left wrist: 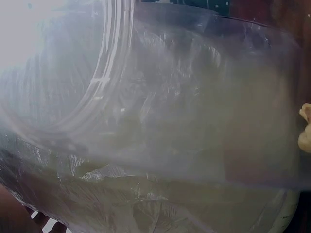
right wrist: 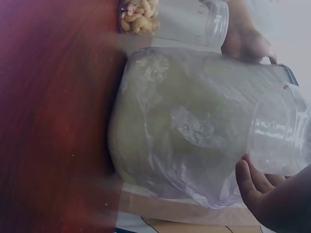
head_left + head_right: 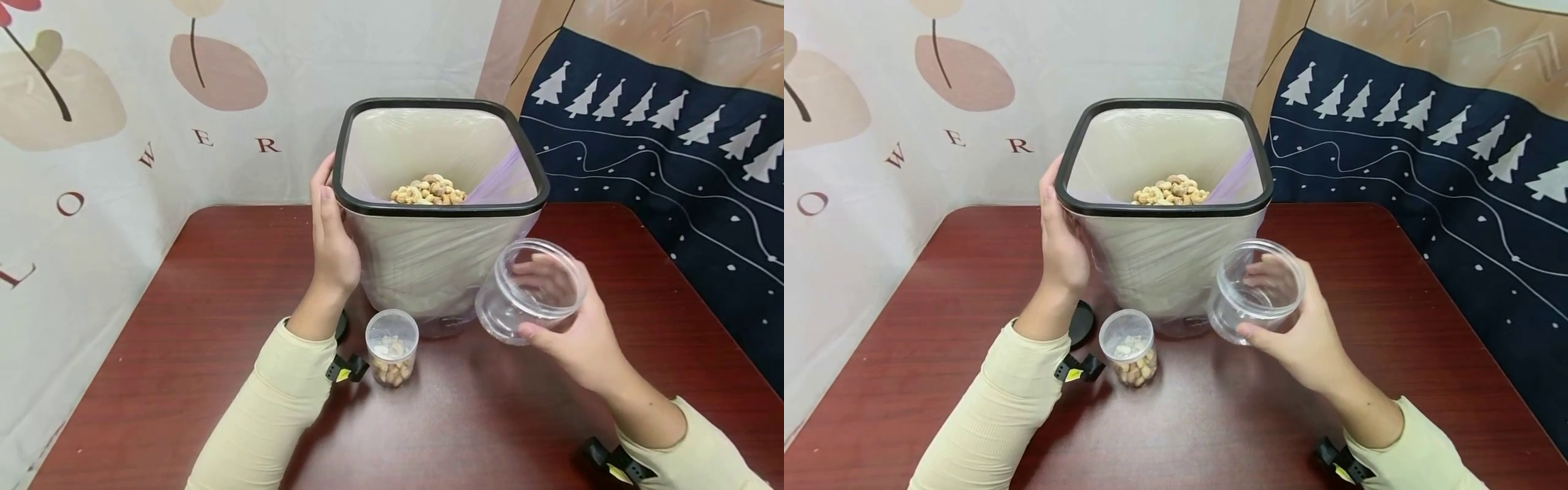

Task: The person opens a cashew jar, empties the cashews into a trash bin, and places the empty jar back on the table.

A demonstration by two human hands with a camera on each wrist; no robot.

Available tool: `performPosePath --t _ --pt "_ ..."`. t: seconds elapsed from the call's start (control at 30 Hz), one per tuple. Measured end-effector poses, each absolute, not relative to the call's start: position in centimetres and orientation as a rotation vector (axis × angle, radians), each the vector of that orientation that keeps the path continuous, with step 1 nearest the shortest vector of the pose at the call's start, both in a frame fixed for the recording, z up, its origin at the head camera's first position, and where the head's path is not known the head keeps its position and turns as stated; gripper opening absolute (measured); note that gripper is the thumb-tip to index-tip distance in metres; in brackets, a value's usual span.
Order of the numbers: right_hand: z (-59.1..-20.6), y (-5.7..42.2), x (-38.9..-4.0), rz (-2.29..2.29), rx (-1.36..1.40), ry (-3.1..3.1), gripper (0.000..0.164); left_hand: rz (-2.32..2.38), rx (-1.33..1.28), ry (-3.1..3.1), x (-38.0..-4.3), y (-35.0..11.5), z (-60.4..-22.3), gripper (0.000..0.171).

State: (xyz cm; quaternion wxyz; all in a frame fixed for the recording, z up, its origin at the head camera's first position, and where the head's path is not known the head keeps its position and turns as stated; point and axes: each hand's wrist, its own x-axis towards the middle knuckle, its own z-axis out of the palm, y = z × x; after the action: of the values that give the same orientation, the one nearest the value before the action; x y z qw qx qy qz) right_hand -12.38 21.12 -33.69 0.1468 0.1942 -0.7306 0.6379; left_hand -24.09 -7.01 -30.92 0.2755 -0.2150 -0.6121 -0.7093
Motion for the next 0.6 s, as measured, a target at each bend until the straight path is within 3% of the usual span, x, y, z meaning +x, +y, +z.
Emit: performPosePath --t 0.6 --pt "-35.8 19.9 -12.5 1.834 0.706 -2.242 0.091 -1.905 -0.584 -1.643 -24.2 -7.0 -31.0 0.053"
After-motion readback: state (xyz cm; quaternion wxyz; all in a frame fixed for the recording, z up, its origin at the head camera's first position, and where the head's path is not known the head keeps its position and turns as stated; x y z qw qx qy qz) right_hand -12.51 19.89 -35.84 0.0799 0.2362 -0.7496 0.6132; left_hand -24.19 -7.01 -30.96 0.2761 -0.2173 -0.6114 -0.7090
